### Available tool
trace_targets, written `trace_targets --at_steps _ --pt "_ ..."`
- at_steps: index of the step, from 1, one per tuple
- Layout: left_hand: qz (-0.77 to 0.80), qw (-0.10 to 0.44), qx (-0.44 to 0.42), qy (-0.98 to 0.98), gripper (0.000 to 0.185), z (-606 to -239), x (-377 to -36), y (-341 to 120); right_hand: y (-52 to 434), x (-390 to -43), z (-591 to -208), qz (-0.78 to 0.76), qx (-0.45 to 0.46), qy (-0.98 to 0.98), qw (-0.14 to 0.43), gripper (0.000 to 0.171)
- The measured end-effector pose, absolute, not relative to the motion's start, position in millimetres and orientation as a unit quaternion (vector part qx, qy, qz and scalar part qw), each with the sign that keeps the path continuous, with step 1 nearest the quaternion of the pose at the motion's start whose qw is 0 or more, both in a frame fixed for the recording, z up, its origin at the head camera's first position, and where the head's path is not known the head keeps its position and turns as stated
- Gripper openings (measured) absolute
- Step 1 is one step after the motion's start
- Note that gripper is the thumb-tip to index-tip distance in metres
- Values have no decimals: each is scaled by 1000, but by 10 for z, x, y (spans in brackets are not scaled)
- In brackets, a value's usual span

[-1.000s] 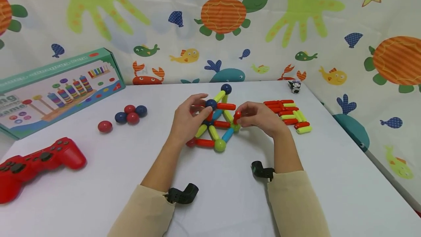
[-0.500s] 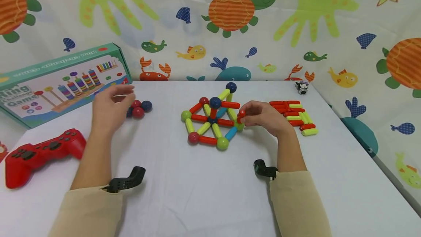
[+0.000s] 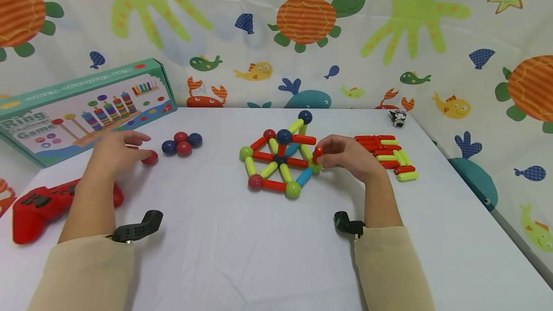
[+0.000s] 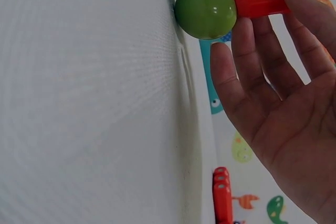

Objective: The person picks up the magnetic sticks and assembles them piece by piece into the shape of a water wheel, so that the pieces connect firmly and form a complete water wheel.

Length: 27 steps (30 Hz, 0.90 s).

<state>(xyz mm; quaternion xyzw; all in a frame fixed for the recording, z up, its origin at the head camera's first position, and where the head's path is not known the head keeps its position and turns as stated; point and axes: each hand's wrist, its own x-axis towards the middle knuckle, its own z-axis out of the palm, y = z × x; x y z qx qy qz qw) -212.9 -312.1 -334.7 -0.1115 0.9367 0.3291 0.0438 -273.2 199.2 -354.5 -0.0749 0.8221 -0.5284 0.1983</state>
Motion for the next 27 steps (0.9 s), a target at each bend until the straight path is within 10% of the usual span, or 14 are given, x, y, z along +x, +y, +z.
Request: trace_targets --at_steps 11,27 --pt "313 111 -111 937 54 -3386 -2143 -3100 2020 -2721 -3569 -534 -68 819 196 34" --pt "458 -28 -75 885 63 -2966 -2126 -2288 2003 -2726 -3561 -530 -78 821 196 34"
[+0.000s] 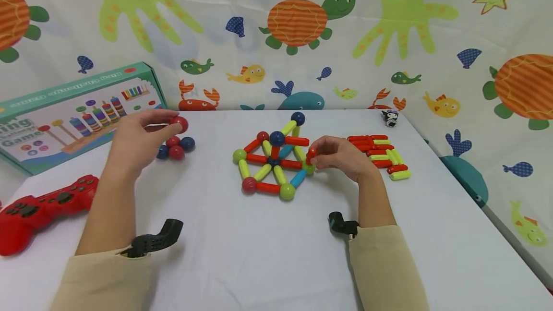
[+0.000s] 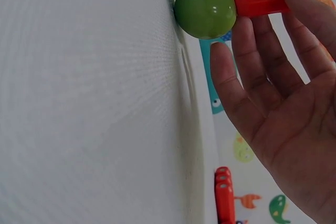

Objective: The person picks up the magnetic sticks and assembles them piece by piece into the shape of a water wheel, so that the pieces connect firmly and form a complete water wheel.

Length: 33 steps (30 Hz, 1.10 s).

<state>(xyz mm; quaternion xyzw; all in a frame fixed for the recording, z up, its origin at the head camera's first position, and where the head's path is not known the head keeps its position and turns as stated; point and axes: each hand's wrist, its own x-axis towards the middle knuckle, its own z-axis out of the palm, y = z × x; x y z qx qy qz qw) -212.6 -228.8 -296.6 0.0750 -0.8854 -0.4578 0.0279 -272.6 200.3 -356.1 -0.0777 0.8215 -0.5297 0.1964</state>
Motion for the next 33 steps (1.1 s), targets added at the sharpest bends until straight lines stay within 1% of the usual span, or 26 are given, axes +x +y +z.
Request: trace_targets --at_steps 9,15,20,25,30,33 --pt "-500 48 -83 -861 39 -2912 -2212 -1294 1996 -2720 -3565 -551 -75 806 200 31" --pt "-513 39 -153 -843 37 -2866 -2309 -789 2016 -2721 -3568 -554 -76 803 205 34" --pt "-484 32 -221 -846 34 -2819 -2379 -445 2019 -2718 -3581 -558 -83 800 205 36" --pt "-430 4 -275 -860 32 -2773 -2473 -192 2017 -2719 -3582 -563 -87 797 198 34" --pt "-374 -44 -280 -883 32 -2733 -2579 -48 2029 -2725 -3575 -555 -88 804 194 46" --pt "-339 -73 -288 -893 32 -2737 -2620 5 2037 -2725 -3568 -549 -88 807 197 49"
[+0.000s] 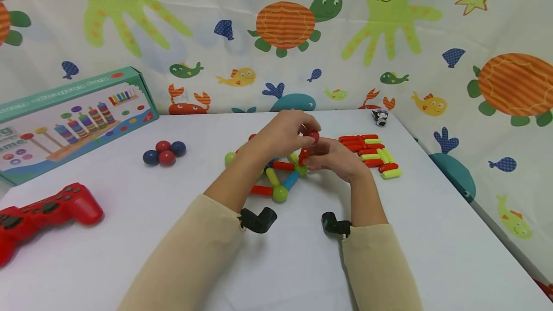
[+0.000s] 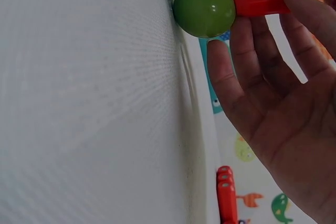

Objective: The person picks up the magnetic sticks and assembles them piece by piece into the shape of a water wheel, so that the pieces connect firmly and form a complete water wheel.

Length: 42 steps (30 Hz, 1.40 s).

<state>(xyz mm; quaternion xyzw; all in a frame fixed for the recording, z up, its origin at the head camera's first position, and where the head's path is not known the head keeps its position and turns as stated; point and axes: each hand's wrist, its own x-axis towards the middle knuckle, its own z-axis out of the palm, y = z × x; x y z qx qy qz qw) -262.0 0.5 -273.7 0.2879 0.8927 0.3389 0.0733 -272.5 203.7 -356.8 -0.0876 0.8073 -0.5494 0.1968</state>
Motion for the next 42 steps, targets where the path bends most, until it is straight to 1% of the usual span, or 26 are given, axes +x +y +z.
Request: trace_targets --at_steps 3,12,23,25,27,29,34,36,38,39,42 --pt "315 87 294 898 32 -2757 -2638 39 2046 -2722 -3569 -550 -88 807 199 49" --pt "289 105 298 904 30 -2800 -2650 43 2037 -2717 -3559 -556 -77 803 202 51" --pt "289 96 304 903 30 -2823 -2638 8 2055 -2717 -3570 -557 -73 801 205 53" --pt "302 82 293 904 30 -2823 -2625 -31 2061 -2723 -3577 -559 -72 800 207 54" --pt "338 53 273 899 29 -2837 -2607 -97 2066 -2730 -3584 -556 -73 802 207 54" --pt "398 8 246 884 28 -2875 -2583 -193 2066 -2738 -3595 -548 -71 808 206 55" --pt "570 -125 151 798 25 -3067 -2527 -504 2052 -2757 -3617 -522 -78 825 203 58" --pt "605 -154 108 774 26 -3166 -2526 -632 2049 -2755 -3620 -514 -83 829 203 60" --pt "619 -159 71 766 27 -3267 -2534 -753 2047 -2746 -3626 -509 -85 832 204 59" --pt "620 -150 51 768 28 -3313 -2535 -813 2045 -2742 -3628 -505 -86 834 204 58" --pt "608 -95 -7 788 30 -3449 -2548 -989 2044 -2738 -3640 -491 -86 841 210 54"
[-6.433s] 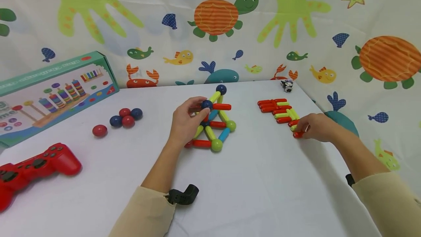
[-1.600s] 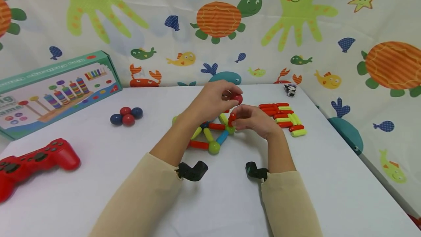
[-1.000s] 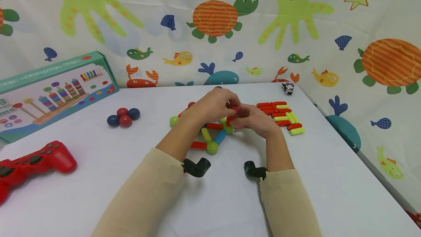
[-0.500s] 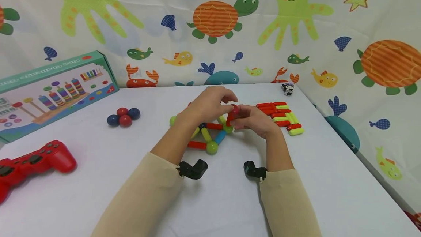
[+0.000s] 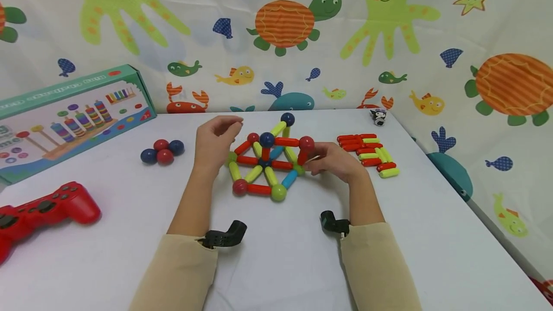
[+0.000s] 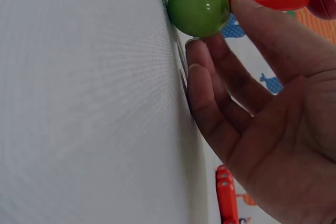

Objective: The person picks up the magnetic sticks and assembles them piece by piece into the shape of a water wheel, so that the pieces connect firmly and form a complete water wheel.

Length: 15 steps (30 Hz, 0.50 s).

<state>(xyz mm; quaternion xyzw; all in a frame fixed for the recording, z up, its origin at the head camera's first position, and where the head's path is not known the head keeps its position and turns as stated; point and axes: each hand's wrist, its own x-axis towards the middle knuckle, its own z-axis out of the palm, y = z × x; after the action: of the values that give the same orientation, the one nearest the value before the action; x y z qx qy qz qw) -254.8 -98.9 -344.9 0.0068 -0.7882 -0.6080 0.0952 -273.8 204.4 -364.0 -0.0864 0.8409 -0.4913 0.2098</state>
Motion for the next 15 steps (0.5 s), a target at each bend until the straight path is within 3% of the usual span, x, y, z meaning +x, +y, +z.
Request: trace_targets --at_steps 6,15 --pt "-531 -27 68 -844 33 -3631 -2570 -1204 2052 -2742 -3653 -472 -72 854 206 45" --pt "-476 -103 37 -873 33 -3667 -2570 -1387 1995 -2737 -3726 -493 -43 848 190 47"
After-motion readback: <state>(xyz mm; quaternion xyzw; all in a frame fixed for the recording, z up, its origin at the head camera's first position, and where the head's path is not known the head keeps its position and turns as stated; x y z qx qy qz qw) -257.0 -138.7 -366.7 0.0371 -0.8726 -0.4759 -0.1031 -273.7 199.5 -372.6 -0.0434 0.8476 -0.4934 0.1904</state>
